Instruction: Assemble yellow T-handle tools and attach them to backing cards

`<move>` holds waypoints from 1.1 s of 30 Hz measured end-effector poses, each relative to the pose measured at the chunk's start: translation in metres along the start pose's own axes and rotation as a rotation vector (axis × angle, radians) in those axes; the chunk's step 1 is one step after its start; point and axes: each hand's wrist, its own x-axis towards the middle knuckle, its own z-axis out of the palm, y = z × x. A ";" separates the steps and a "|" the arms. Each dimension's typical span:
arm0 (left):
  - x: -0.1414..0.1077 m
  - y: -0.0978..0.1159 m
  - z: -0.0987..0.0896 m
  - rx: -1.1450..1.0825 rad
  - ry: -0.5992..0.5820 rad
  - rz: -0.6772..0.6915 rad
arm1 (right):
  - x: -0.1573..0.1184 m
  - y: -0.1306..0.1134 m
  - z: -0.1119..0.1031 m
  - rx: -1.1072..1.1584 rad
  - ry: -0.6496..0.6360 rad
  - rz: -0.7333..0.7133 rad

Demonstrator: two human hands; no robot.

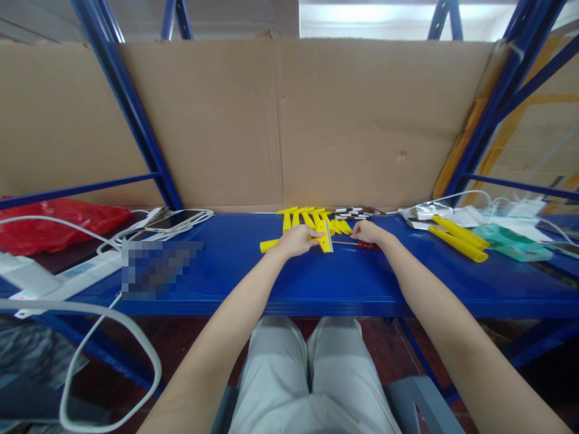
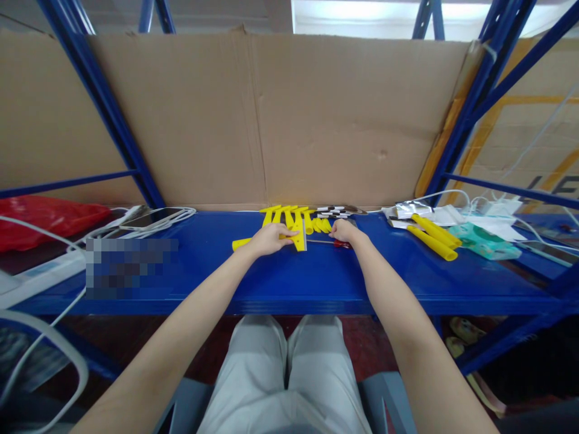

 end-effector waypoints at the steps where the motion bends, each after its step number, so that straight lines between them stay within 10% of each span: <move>1: 0.000 0.000 0.000 0.003 0.004 0.005 | 0.001 0.000 0.000 0.014 -0.010 0.012; 11: 0.001 -0.001 0.002 0.016 0.008 0.032 | -0.001 0.001 -0.001 0.148 -0.042 0.014; 21: 0.000 0.000 0.003 0.014 -0.015 0.074 | -0.002 -0.045 0.004 0.619 0.185 -0.237; 33: 0.002 -0.001 0.007 0.109 -0.019 0.126 | -0.008 -0.065 0.017 0.371 0.268 -0.326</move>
